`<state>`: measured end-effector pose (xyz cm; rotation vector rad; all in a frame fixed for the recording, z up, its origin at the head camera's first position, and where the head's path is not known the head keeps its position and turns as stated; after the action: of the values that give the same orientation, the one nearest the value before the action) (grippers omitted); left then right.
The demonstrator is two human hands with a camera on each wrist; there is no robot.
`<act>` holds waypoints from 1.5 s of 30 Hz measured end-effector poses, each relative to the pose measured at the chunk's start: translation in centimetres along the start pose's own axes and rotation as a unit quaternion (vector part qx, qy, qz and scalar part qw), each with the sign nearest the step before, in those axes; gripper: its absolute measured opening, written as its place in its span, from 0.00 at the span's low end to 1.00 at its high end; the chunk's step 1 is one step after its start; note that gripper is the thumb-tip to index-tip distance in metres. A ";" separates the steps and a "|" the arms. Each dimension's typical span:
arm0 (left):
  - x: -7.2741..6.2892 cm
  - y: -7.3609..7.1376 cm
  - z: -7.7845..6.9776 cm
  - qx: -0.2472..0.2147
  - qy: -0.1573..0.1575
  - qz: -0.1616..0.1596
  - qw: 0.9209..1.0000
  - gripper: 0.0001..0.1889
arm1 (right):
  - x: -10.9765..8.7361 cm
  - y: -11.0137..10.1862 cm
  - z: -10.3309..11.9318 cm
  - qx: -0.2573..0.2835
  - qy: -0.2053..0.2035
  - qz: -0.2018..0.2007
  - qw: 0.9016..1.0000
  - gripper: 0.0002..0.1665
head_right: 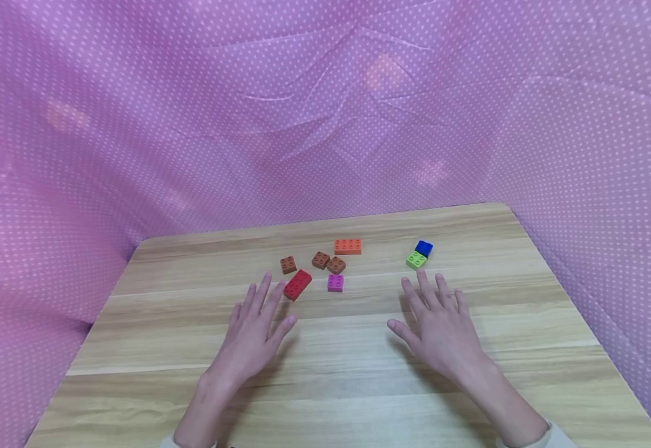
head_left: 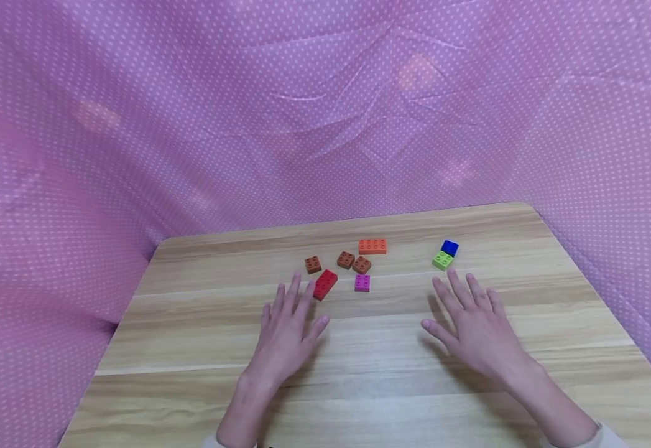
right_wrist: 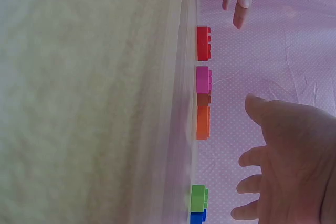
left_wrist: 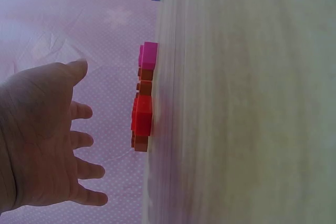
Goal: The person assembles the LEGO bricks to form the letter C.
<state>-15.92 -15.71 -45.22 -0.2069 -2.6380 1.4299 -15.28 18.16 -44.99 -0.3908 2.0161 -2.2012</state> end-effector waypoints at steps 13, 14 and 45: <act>2.1 -0.1 1.8 -0.105 -0.001 -0.025 0.994 0.39 | 1.8 -0.4 -2.1 0.151 0.031 -0.095 0.984 0.43; 2.4 0.0 2.0 -0.116 -0.006 -0.028 0.993 0.38 | 2.2 -0.2 -2.7 0.181 0.040 -0.102 0.977 0.41; 6.4 1.6 4.9 -0.214 0.085 0.106 0.967 0.21 | 9.7 6.1 -8.1 0.296 0.137 -0.181 0.928 0.26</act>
<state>-23.05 -17.69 -48.91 -0.6432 -2.8056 0.8196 -27.29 22.72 -50.62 -0.4159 1.3307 -3.0906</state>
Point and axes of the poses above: each hand's wrist, its own x-axis towards the middle knuckle, its own y-axis out of the palm, z = x × y, the point moved 5 cm from there along x, towards the middle knuckle, and after that the axes turned 12 degrees about -x, right-handed, at the moved point
